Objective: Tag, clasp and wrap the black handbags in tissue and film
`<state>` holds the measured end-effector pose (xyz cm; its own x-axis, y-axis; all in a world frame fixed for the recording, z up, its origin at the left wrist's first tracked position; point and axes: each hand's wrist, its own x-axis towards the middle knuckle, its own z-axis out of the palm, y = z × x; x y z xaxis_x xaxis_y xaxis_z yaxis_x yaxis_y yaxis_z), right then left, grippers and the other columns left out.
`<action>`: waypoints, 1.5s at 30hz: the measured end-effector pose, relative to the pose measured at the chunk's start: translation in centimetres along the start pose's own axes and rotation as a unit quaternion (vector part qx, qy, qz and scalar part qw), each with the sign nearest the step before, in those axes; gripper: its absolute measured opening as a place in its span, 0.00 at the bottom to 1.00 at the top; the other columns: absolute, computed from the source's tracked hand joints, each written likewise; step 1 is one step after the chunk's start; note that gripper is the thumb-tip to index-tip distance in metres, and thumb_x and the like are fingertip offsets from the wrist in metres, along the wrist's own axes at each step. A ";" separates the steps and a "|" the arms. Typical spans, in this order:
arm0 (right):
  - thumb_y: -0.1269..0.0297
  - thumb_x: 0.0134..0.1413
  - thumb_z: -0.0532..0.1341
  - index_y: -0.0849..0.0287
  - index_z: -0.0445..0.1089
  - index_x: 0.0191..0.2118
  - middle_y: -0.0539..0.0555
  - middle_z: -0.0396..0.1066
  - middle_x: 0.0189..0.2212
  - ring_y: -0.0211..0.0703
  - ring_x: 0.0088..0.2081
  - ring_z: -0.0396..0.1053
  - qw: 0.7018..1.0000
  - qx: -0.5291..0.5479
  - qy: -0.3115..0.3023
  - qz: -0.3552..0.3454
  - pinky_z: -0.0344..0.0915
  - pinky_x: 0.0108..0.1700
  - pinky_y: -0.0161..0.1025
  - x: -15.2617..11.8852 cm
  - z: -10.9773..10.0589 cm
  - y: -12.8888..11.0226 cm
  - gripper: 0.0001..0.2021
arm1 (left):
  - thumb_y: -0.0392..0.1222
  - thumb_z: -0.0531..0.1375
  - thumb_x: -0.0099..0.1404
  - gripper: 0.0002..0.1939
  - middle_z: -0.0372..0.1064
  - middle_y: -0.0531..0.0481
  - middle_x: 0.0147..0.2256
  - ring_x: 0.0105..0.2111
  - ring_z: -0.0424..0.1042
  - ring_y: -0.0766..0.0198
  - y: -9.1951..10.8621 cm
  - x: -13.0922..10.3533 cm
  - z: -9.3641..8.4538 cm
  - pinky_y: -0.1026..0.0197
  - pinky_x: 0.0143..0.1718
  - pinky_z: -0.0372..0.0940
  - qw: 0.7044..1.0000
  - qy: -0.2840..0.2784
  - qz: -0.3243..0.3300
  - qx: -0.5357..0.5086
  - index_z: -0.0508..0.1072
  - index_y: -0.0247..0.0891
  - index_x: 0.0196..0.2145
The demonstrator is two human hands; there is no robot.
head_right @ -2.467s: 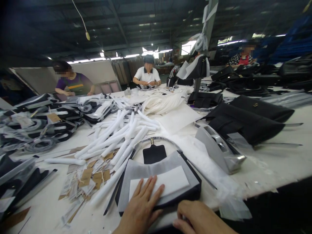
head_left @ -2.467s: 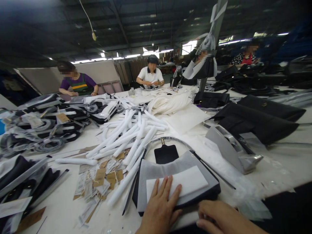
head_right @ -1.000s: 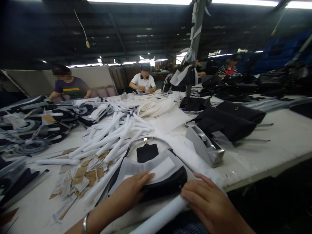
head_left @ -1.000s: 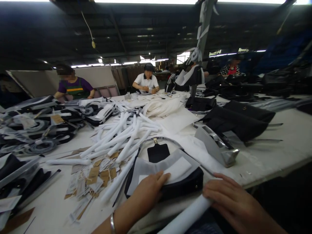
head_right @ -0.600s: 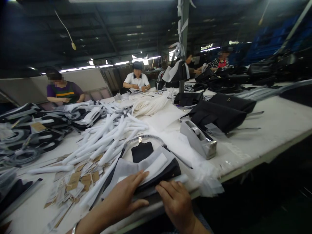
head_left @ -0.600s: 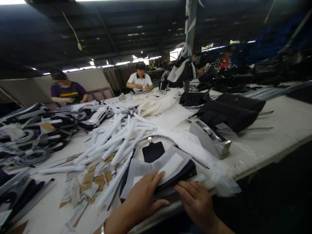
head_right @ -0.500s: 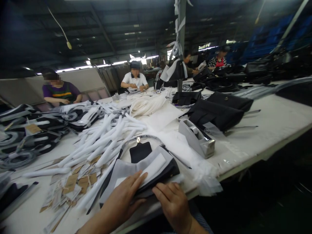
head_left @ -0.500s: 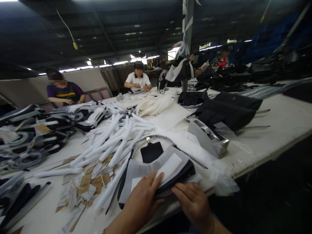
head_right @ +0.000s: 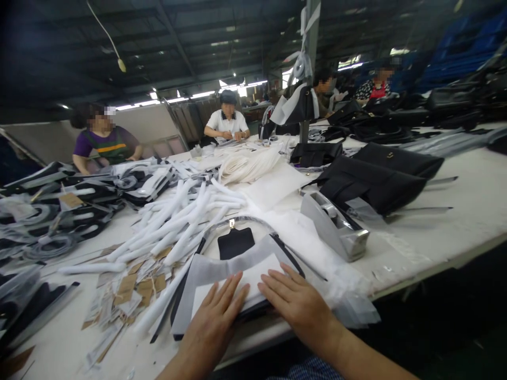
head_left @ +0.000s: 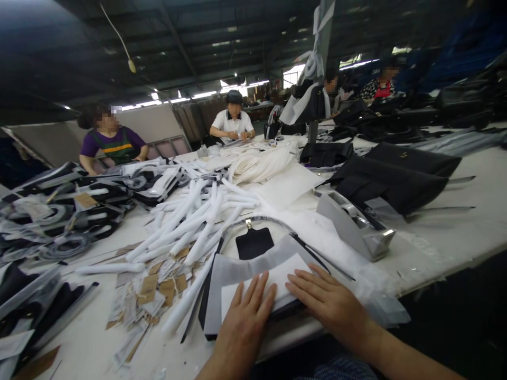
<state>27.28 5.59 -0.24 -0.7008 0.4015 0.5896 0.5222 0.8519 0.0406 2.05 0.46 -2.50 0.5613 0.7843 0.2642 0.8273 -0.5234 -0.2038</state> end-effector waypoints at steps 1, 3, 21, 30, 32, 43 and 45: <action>0.72 0.69 0.51 0.62 0.70 0.58 0.57 0.75 0.53 0.49 0.54 0.73 1.000 0.005 0.007 0.000 0.68 0.60 0.55 -0.3 0.4 0.2 0.17 | 0.25 0.50 0.63 0.33 0.51 0.42 0.68 0.66 0.56 0.50 0.3 0.1 0.0 0.42 0.59 0.63 1.000 0.008 0.002 0.016 0.58 0.38 0.66; 0.72 0.70 0.50 0.62 0.70 0.57 0.57 0.76 0.52 0.48 0.54 0.73 1.000 0.006 0.022 0.007 0.70 0.58 0.55 -0.9 1.0 0.2 0.17 | 0.26 0.48 0.64 0.31 0.52 0.42 0.68 0.67 0.54 0.50 1.1 0.8 -0.2 0.40 0.60 0.61 0.999 0.029 -0.003 0.044 0.60 0.35 0.64; 0.64 0.65 0.58 0.55 0.72 0.44 0.54 0.79 0.36 0.45 0.38 0.79 0.893 0.245 0.060 0.373 0.77 0.38 0.35 -7.0 -1.3 -3.2 0.06 | 0.23 0.48 0.64 0.38 0.62 0.37 0.63 0.63 0.62 0.50 2.8 2.2 1.3 0.48 0.60 0.64 0.998 0.052 -0.026 0.001 0.49 0.39 0.70; 0.49 0.52 0.66 0.57 0.67 0.31 0.49 0.68 0.28 0.43 0.33 0.69 0.633 0.551 0.028 0.544 0.67 0.36 0.36 -4.1 -2.0 -3.9 0.16 | 0.25 0.51 0.64 0.37 0.62 0.38 0.63 0.62 0.64 0.50 2.5 2.3 1.6 0.47 0.58 0.66 0.997 0.065 -0.033 -0.020 0.52 0.40 0.69; 0.50 0.50 0.67 0.57 0.66 0.30 0.48 0.64 0.27 0.41 0.33 0.64 0.589 0.588 0.059 0.551 0.64 0.36 0.35 -3.1 -2.0 -4.7 0.16 | 0.25 0.50 0.64 0.36 0.63 0.39 0.62 0.61 0.65 0.51 2.3 2.2 1.4 0.48 0.58 0.66 0.996 0.086 -0.028 -0.024 0.52 0.39 0.69; 0.54 0.58 0.65 0.56 0.67 0.33 0.48 0.67 0.31 0.42 0.38 0.68 0.619 0.647 0.104 0.433 0.67 0.52 0.43 1.5 -2.9 -5.6 0.12 | 0.35 0.55 0.67 0.38 0.64 0.41 0.62 0.58 0.69 0.53 -0.5 0.5 -0.2 0.53 0.56 0.67 0.974 0.195 -0.113 -0.018 0.46 0.35 0.71; 0.57 0.62 0.62 0.57 0.72 0.37 0.52 0.73 0.35 0.45 0.40 0.72 0.751 0.532 0.066 0.385 0.69 0.47 0.42 0.9 -2.0 -3.2 0.09 | 0.31 0.55 0.65 0.40 0.64 0.43 0.62 0.57 0.70 0.54 -0.9 0.5 -0.6 0.55 0.55 0.68 0.973 0.181 -0.137 -0.035 0.45 0.38 0.71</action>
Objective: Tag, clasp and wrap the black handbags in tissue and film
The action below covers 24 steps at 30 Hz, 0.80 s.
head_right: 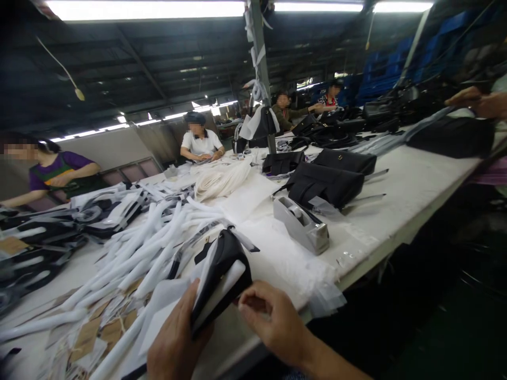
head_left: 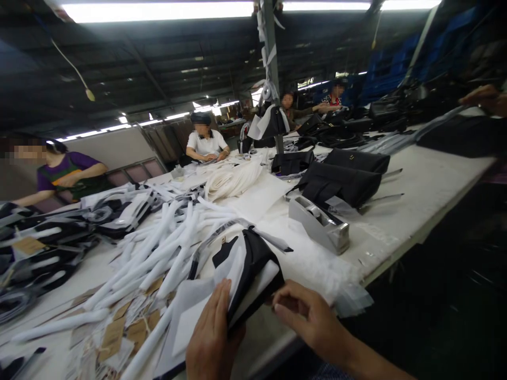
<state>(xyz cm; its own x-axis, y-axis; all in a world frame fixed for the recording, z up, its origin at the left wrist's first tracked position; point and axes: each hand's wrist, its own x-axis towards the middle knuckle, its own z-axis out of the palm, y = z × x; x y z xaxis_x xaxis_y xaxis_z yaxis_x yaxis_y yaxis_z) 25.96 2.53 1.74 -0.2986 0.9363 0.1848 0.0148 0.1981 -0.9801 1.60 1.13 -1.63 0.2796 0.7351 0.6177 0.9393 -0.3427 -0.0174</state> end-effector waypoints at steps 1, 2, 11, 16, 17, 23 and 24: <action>0.59 0.64 0.60 0.57 0.74 0.40 0.54 0.76 0.38 0.46 0.42 0.74 0.993 -0.105 -0.007 -0.048 0.70 0.48 0.43 0.8 -1.2 1.1 0.08 | 0.30 0.55 0.64 0.41 0.64 0.44 0.62 0.57 0.71 0.54 -0.1 0.2 -0.2 0.55 0.54 0.69 1.000 -0.010 -0.018 -0.006 0.44 0.40 0.71; 0.63 0.65 0.59 0.56 0.76 0.42 0.56 0.78 0.41 0.48 0.45 0.74 0.973 -0.206 -0.012 -0.102 0.69 0.51 0.46 1.6 -2.5 2.3 0.08 | 0.29 0.55 0.64 0.42 0.65 0.46 0.62 0.56 0.71 0.55 -0.3 0.3 -0.5 0.56 0.53 0.69 0.999 -0.020 -0.038 -0.011 0.44 0.42 0.71; 0.79 0.57 0.63 0.57 0.77 0.39 0.58 0.76 0.52 0.64 0.61 0.65 0.811 -0.554 -0.033 -0.185 0.56 0.61 0.70 7.1 -9.8 7.8 0.10 | 0.32 0.61 0.62 0.41 0.72 0.51 0.56 0.48 0.77 0.54 -1.4 1.1 -1.6 0.58 0.44 0.73 0.985 -0.027 -0.163 -0.040 0.52 0.51 0.68; 0.71 0.65 0.58 0.55 0.76 0.42 0.54 0.78 0.47 0.53 0.56 0.71 0.820 -0.533 -0.026 -0.207 0.58 0.63 0.61 6.9 -7.2 5.4 0.09 | 0.31 0.61 0.60 0.44 0.71 0.50 0.57 0.49 0.77 0.53 -1.7 1.0 -1.0 0.57 0.45 0.73 0.988 -0.024 -0.145 -0.040 0.49 0.51 0.69; 0.70 0.66 0.57 0.55 0.76 0.43 0.55 0.78 0.48 0.50 0.55 0.72 0.831 -0.517 -0.031 -0.203 0.59 0.63 0.58 6.5 -6.3 4.9 0.10 | 0.30 0.61 0.60 0.45 0.70 0.50 0.58 0.50 0.76 0.53 -1.8 1.0 -0.9 0.57 0.46 0.73 0.989 -0.023 -0.139 -0.041 0.48 0.51 0.69; 0.66 0.58 0.64 0.53 0.78 0.46 0.56 0.77 0.50 0.51 0.51 0.75 0.880 -0.426 -0.170 -0.124 0.64 0.61 0.51 2.7 -2.4 3.2 0.11 | 0.23 0.55 0.54 0.51 0.63 0.48 0.63 0.58 0.69 0.55 -0.9 1.0 -0.1 0.56 0.55 0.70 0.997 -0.022 -0.063 -0.031 0.42 0.46 0.71; 0.65 0.58 0.65 0.54 0.77 0.47 0.56 0.78 0.48 0.52 0.49 0.76 0.882 -0.422 -0.164 -0.131 0.68 0.58 0.49 2.0 -2.1 2.8 0.11 | 0.23 0.54 0.53 0.52 0.62 0.48 0.64 0.60 0.67 0.55 -0.5 0.9 0.1 0.55 0.56 0.69 0.998 -0.024 -0.046 -0.024 0.42 0.45 0.71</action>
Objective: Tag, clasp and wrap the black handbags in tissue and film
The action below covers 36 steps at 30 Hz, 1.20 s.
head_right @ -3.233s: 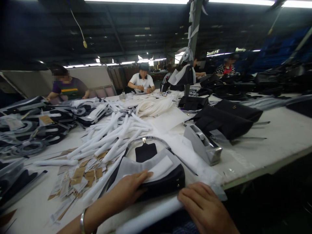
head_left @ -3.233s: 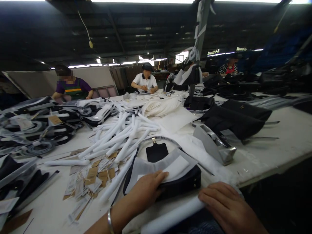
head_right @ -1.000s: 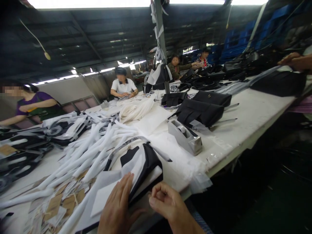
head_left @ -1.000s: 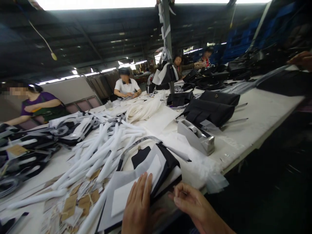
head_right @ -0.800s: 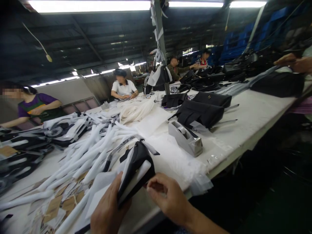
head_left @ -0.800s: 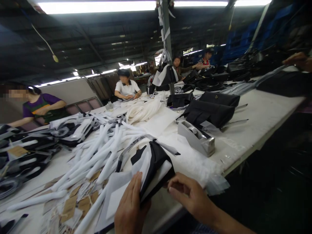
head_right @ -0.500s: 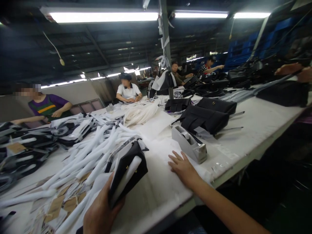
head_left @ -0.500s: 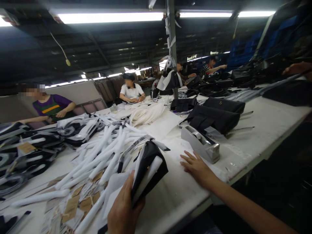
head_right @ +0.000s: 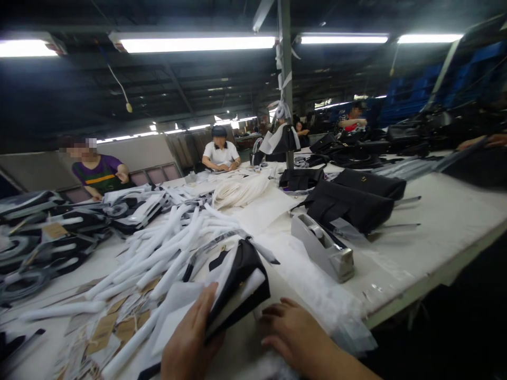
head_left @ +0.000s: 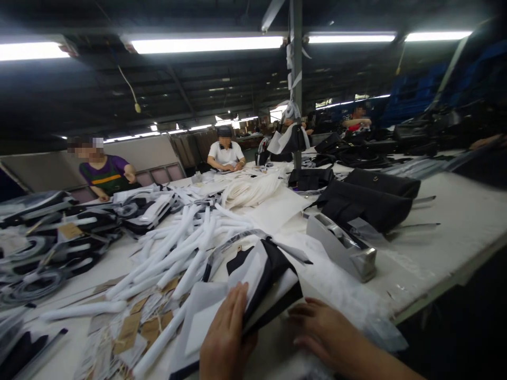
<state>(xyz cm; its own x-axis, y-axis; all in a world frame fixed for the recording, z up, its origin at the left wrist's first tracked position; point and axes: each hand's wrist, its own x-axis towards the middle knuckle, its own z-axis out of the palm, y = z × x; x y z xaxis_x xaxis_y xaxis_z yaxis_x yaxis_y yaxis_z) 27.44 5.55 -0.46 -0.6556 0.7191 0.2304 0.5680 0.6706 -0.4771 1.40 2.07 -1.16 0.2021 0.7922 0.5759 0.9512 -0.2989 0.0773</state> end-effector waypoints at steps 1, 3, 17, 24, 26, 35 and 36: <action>0.63 0.59 0.64 0.55 0.77 0.47 0.56 0.80 0.45 0.50 0.46 0.77 1.000 0.007 0.017 -0.009 0.71 0.53 0.44 -0.5 -0.3 -0.7 0.11 | 0.22 0.54 0.53 0.51 0.61 0.48 0.64 0.61 0.66 0.55 0.4 -0.1 0.3 0.54 0.57 0.68 1.000 0.000 0.016 0.010 0.42 0.44 0.71; 0.63 0.64 0.60 0.55 0.77 0.43 0.53 0.81 0.38 0.44 0.39 0.79 0.996 0.038 0.067 -0.040 0.74 0.44 0.34 -1.3 -1.4 -2.0 0.08 | 0.21 0.52 0.55 0.48 0.61 0.49 0.65 0.62 0.64 0.56 1.2 -0.2 1.1 0.53 0.58 0.67 0.998 0.006 0.045 0.041 0.45 0.44 0.71; 0.64 0.66 0.59 0.60 0.75 0.39 0.54 0.78 0.35 0.45 0.39 0.75 0.998 -0.007 0.013 0.062 0.71 0.46 0.45 16.5 -3.3 4.8 0.09 | 0.43 0.54 0.74 0.24 0.73 0.45 0.54 0.54 0.74 0.53 3.4 -2.4 5.1 0.54 0.51 0.72 0.976 0.120 0.136 0.119 0.61 0.51 0.66; 0.58 0.65 0.62 0.62 0.71 0.49 0.54 0.73 0.45 0.45 0.41 0.74 0.990 -0.007 -0.103 0.096 0.74 0.43 0.46 22.0 0.3 5.4 0.13 | 0.45 0.55 0.73 0.22 0.77 0.46 0.48 0.50 0.77 0.54 4.4 -2.4 7.6 0.54 0.52 0.71 0.963 0.250 0.078 0.069 0.65 0.53 0.63; 0.60 0.65 0.63 0.63 0.72 0.47 0.53 0.75 0.42 0.44 0.40 0.75 0.990 0.007 -0.115 0.082 0.74 0.43 0.46 22.1 0.2 5.1 0.12 | 0.44 0.54 0.73 0.22 0.78 0.46 0.46 0.48 0.77 0.54 4.8 -2.3 8.4 0.53 0.53 0.70 0.954 0.289 0.053 0.050 0.65 0.54 0.63; 0.69 0.58 0.62 0.59 0.67 0.61 0.62 0.66 0.62 0.59 0.64 0.60 1.000 -0.003 -0.008 -0.012 0.55 0.66 0.57 13.8 -2.0 0.6 0.24 | 0.41 0.52 0.74 0.21 0.76 0.44 0.50 0.54 0.74 0.53 5.2 -2.6 8.3 0.50 0.60 0.63 0.965 0.258 0.034 0.022 0.67 0.52 0.62; 0.69 0.59 0.61 0.57 0.69 0.59 0.60 0.68 0.60 0.56 0.62 0.62 0.999 -0.004 -0.015 -0.031 0.57 0.65 0.54 12.5 -2.0 0.2 0.22 | 0.41 0.52 0.74 0.20 0.76 0.44 0.50 0.54 0.73 0.53 5.3 -2.6 8.3 0.50 0.61 0.62 0.966 0.256 0.030 0.019 0.67 0.52 0.62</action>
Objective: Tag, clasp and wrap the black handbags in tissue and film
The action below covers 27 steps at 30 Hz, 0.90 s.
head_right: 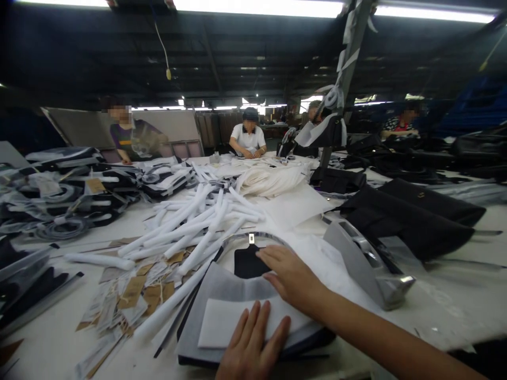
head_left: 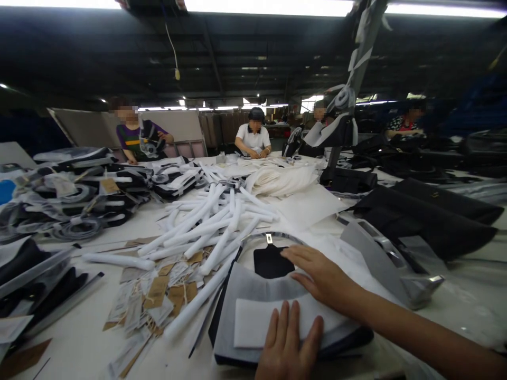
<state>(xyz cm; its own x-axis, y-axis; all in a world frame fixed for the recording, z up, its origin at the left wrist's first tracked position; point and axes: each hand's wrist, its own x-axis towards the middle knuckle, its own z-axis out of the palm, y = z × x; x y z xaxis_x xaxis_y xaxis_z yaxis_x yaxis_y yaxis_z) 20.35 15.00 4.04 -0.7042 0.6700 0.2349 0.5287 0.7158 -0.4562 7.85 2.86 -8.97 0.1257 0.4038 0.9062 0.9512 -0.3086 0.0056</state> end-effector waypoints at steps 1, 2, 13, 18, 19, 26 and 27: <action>0.68 0.61 0.60 0.55 0.71 0.57 0.58 0.72 0.56 0.53 0.60 0.66 1.000 0.004 -0.020 -0.017 0.61 0.63 0.51 -1.2 0.1 -0.4 0.19 | 0.41 0.53 0.74 0.20 0.76 0.44 0.50 0.54 0.73 0.53 0.1 0.0 0.0 0.50 0.62 0.61 1.000 -0.001 -0.003 -0.003 0.68 0.51 0.61; 0.67 0.63 0.59 0.53 0.73 0.55 0.56 0.75 0.53 0.51 0.56 0.70 0.998 0.012 -0.046 -0.030 0.65 0.61 0.47 -2.4 0.2 -0.8 0.16 | 0.42 0.54 0.74 0.19 0.76 0.44 0.50 0.55 0.73 0.53 0.2 0.1 0.1 0.50 0.62 0.60 1.000 0.002 -0.005 -0.008 0.70 0.50 0.60; 0.51 0.54 0.69 0.49 0.60 0.67 0.57 0.64 0.64 0.57 0.63 0.63 0.957 0.133 -0.257 0.011 0.58 0.65 0.50 -3.8 -3.1 0.5 0.36 | 0.42 0.57 0.72 0.20 0.69 0.39 0.58 0.60 0.67 0.49 -1.3 1.7 -2.1 0.44 0.65 0.53 0.992 -0.072 0.088 -0.046 0.68 0.46 0.61; 0.49 0.50 0.71 0.49 0.61 0.66 0.58 0.65 0.63 0.56 0.63 0.63 0.952 0.152 -0.266 -0.024 0.56 0.65 0.50 -3.5 -3.0 1.5 0.38 | 0.40 0.59 0.70 0.20 0.71 0.41 0.56 0.61 0.66 0.47 -2.1 3.5 -3.8 0.38 0.67 0.47 0.983 -0.084 0.156 -0.036 0.71 0.43 0.59; 0.49 0.51 0.71 0.49 0.62 0.66 0.58 0.66 0.62 0.55 0.63 0.63 0.952 0.157 -0.259 -0.036 0.57 0.65 0.49 -3.4 -3.0 1.5 0.37 | 0.41 0.59 0.70 0.19 0.70 0.41 0.57 0.62 0.64 0.46 -2.0 3.5 -3.8 0.36 0.67 0.46 0.985 -0.077 0.150 -0.034 0.72 0.44 0.58; 0.52 0.55 0.68 0.47 0.66 0.63 0.58 0.68 0.60 0.54 0.61 0.65 0.950 0.155 -0.257 -0.084 0.60 0.63 0.48 -2.6 -4.2 0.3 0.30 | 0.42 0.59 0.70 0.19 0.66 0.43 0.61 0.64 0.60 0.45 -1.1 2.5 -2.6 0.35 0.66 0.47 0.993 -0.036 0.102 -0.037 0.72 0.49 0.58; 0.53 0.56 0.68 0.47 0.66 0.63 0.58 0.68 0.60 0.53 0.61 0.65 0.949 0.148 -0.264 -0.088 0.61 0.62 0.47 -2.6 -4.4 0.1 0.29 | 0.42 0.59 0.70 0.19 0.66 0.43 0.61 0.64 0.61 0.45 -1.0 2.4 -2.5 0.35 0.66 0.48 0.994 -0.027 0.097 -0.036 0.72 0.49 0.58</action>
<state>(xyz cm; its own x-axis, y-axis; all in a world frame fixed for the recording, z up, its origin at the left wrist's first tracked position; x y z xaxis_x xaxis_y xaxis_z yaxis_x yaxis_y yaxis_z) 24.34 14.18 7.14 -0.9495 0.2982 -0.0972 0.2805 0.6687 -0.6886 6.47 2.03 -5.71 0.3214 0.3752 0.8694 0.8855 -0.4445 -0.1355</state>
